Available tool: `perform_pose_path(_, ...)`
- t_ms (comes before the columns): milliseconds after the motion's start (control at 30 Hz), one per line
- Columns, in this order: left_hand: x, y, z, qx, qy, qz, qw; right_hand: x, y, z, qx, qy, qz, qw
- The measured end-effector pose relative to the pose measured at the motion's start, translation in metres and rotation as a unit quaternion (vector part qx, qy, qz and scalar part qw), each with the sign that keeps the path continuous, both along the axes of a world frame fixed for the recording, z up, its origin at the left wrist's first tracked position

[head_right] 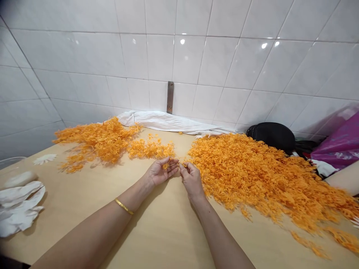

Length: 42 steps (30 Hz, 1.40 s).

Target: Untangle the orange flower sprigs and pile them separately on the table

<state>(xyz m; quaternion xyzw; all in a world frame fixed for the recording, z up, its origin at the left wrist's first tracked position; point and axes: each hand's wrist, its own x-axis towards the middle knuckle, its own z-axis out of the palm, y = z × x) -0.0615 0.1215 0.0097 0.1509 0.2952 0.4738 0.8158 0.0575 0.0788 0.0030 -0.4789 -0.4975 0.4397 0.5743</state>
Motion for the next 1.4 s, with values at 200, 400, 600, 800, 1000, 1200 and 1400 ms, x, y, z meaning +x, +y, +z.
perform_pose_path(200, -0.003, 0.008, 0.003, -0.002, 0.043, 0.091, 0.995, -0.021, -0.027, 0.021, 0.102, -0.263, 0.165, 0.945)
perform_pose_path(400, -0.006, 0.011, 0.003, -0.010, 0.049, 0.121, 0.991, -0.024, -0.033, 0.032, 0.116, -0.310, 0.230, 0.915)
perform_pose_path(600, -0.018, 0.019, 0.001, 0.002, 0.036, 0.060, 0.998, -0.007, -0.015, 0.020, 0.074, -0.246, 0.048, 0.965)
perform_pose_path(800, -0.016, 0.010, 0.002, 0.081, 0.029, -0.101, 0.991, 0.013, 0.001, 0.002, 0.030, -0.205, -0.053, 0.977)
perform_pose_path(1000, -0.018, 0.014, 0.001, 0.094, 0.102, -0.012, 0.990, 0.010, 0.001, 0.002, 0.089, -0.336, -0.060, 0.936)
perform_pose_path(1200, -0.021, 0.018, -0.002, 0.065, 0.028, -0.056, 0.996, 0.005, -0.003, -0.001, 0.143, -0.444, -0.030, 0.884)
perform_pose_path(1400, -0.017, 0.015, -0.002, 0.029, -0.012, -0.017, 0.999, -0.002, -0.003, -0.007, 0.157, -0.476, 0.001, 0.865)
